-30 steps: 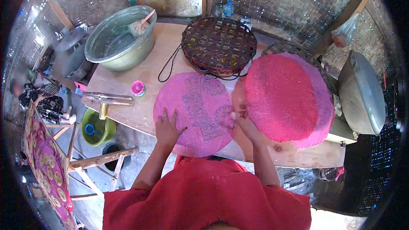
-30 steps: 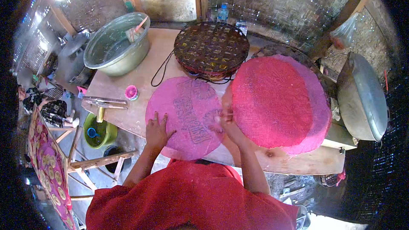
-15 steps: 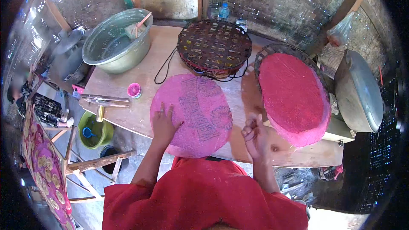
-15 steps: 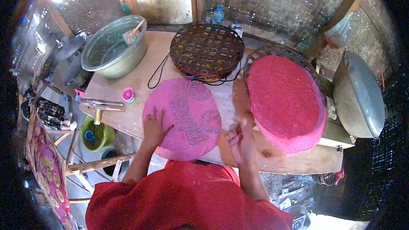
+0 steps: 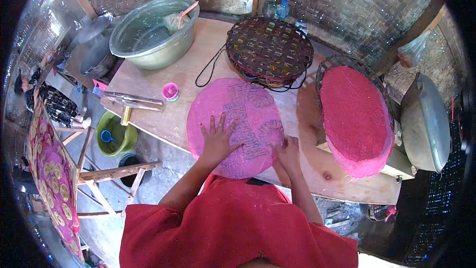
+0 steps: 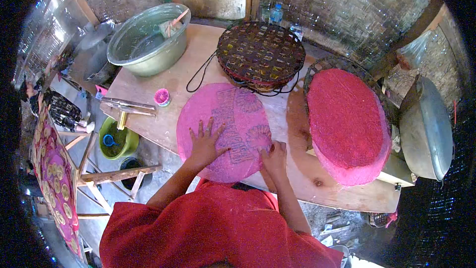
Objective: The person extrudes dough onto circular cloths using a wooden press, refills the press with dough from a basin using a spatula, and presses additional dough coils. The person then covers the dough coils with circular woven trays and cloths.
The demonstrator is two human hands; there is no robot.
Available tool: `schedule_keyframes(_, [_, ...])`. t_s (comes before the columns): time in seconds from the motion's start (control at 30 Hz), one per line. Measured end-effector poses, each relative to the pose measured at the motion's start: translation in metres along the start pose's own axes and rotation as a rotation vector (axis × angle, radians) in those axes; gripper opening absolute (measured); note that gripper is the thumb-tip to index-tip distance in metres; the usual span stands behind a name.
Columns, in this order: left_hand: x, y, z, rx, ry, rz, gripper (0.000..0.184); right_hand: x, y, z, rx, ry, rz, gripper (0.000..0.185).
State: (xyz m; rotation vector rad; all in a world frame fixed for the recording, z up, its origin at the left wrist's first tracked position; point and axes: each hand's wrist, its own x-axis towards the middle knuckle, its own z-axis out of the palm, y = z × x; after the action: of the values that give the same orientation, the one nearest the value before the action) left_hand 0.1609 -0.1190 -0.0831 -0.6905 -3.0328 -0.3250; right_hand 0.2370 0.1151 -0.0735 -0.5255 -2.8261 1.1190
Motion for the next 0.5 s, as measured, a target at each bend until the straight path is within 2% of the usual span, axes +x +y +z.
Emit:
schedule_keyframes(0.13, [-0.009,0.001,0.0,0.005,-0.002,-0.053,0.078,0.022,0.018,0.021,0.243,-0.033,-0.04,0.043])
schedule_keyframes(0.2, [-0.019,0.004,0.0,0.023,0.0,-0.068,0.078,0.049,0.042,0.021,0.175,-0.048,-0.137,0.039])
schedule_keyframes(0.23, [-0.025,0.008,-0.006,0.02,-0.03,-0.027,0.077,0.053,0.026,0.002,0.174,-0.052,-0.14,0.039])
schedule_keyframes(0.3, [-0.039,0.016,-0.01,0.021,-0.057,0.01,0.077,0.056,-0.021,-0.048,-0.025,-0.225,-0.063,0.038])
schedule_keyframes(0.37, [-0.051,0.025,-0.008,-0.032,-0.089,0.112,0.077,0.09,0.023,-0.024,0.055,-0.175,-0.132,0.039])
schedule_keyframes(0.43, [-0.052,0.03,-0.006,-0.035,-0.101,0.136,0.078,0.105,0.026,-0.018,0.134,-0.121,-0.198,0.039])
schedule_keyframes(0.5, [-0.048,0.034,-0.004,-0.028,-0.123,0.149,0.08,0.122,0.015,-0.014,-0.008,-0.088,-0.086,0.042])
